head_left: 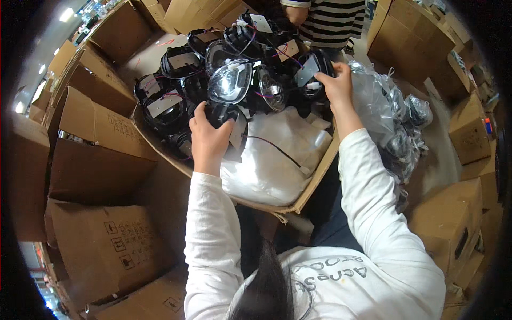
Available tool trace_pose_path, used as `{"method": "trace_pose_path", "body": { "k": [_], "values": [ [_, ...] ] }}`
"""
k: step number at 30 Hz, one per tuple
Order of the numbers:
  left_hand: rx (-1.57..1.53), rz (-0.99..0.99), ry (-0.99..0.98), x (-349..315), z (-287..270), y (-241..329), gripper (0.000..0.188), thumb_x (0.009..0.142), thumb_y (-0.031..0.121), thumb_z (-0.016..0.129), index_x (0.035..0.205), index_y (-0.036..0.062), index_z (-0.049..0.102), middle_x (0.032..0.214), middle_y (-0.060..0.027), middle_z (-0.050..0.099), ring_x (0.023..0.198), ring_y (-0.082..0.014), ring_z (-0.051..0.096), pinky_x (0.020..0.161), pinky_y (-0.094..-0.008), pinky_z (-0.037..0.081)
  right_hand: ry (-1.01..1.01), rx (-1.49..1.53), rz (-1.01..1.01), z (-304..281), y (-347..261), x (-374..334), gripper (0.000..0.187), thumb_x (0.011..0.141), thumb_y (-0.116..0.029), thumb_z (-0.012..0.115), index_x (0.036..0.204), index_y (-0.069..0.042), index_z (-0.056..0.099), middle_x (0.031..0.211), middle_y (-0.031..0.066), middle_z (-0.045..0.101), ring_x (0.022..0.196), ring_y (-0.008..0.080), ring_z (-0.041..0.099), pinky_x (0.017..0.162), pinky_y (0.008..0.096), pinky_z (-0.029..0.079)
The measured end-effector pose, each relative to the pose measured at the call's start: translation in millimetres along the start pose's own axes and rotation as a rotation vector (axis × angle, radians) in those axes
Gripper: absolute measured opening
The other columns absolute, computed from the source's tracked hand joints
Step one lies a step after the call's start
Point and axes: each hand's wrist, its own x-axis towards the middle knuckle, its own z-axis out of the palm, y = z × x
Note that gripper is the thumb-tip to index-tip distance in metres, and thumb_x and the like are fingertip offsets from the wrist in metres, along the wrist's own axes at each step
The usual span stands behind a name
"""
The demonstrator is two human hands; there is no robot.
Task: Packing plastic headlamp components into individual plastic bags.
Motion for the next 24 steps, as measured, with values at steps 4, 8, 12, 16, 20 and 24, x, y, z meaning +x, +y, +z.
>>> {"method": "trace_pose_path", "body": {
  "k": [4, 8, 12, 16, 20, 24],
  "values": [
    [-0.245, 0.129, 0.169, -17, -26, -15, 0.081, 0.079, 0.029, 0.082, 0.143, 0.0017, 0.042, 0.13, -0.0185, 0.054, 0.115, -0.0301, 0.059, 0.102, -0.0377, 0.046, 0.155, -0.165, -0.487, 5, -89, -56, 0.052, 0.072, -0.013, 0.082, 0.116, -0.006, 0.056, 0.111, 0.0146, 0.066, 0.1, 0.031, 0.066, 0.089, 0.0407, 0.051],
    [-1.048, -0.099, -0.053, -43, -20, 19, 0.061, 0.088, 0.011, 0.076, 0.137, -0.0027, 0.041, 0.12, -0.0095, 0.059, 0.111, -0.0186, 0.059, 0.097, -0.0296, 0.048, -0.042, -0.208, -1.05, -12, -142, -98, 0.055, 0.072, -0.005, 0.083, 0.119, -0.007, 0.055, 0.131, 0.0197, 0.063, 0.117, 0.0359, 0.063, 0.098, 0.0429, 0.051],
    [-0.665, 0.208, -0.079, -46, -4, -24, 0.056, 0.089, 0.003, 0.07, 0.139, 0.0027, 0.045, 0.119, -0.0093, 0.059, 0.11, -0.0214, 0.062, 0.097, -0.0323, 0.05, -0.165, -0.379, -1.217, -1, -180, -154, 0.043, 0.071, -0.012, 0.082, 0.108, -0.019, 0.064, 0.132, 0.0061, 0.065, 0.119, 0.0279, 0.061, 0.101, 0.0443, 0.044],
    [-1.524, -0.081, -0.27, -52, 1, -5, 0.038, 0.102, 0.018, 0.054, 0.138, 0.0051, 0.052, 0.135, -0.0118, 0.059, 0.118, -0.0211, 0.062, 0.098, -0.0363, 0.053, -0.425, -0.417, -1.26, 21, -160, -180, 0.033, 0.082, -0.019, 0.075, 0.112, -0.026, 0.067, 0.136, 0.0021, 0.063, 0.124, 0.0221, 0.059, 0.106, 0.0464, 0.038],
    [-1.485, -0.042, -0.283, -40, 8, -14, 0.039, 0.101, 0.022, 0.058, 0.135, 0.0038, 0.054, 0.126, -0.0106, 0.064, 0.112, -0.0215, 0.065, 0.093, -0.036, 0.056, -0.761, -0.064, -0.978, 17, -150, -161, 0.036, 0.087, -0.02, 0.074, 0.121, -0.015, 0.065, 0.137, 0.0084, 0.062, 0.128, 0.0302, 0.057, 0.109, 0.0438, 0.04],
    [-1.124, 0.077, -0.232, -21, 10, -50, 0.06, 0.1, 0.021, 0.063, 0.148, 0.0031, 0.033, 0.141, -0.014, 0.052, 0.124, -0.0218, 0.058, 0.1, -0.0361, 0.052, -0.491, -0.079, -0.566, 15, -135, -119, 0.055, 0.09, -0.037, 0.074, 0.133, -0.007, 0.057, 0.134, 0.0124, 0.06, 0.125, 0.0269, 0.057, 0.106, 0.0383, 0.043]
  ]
}}
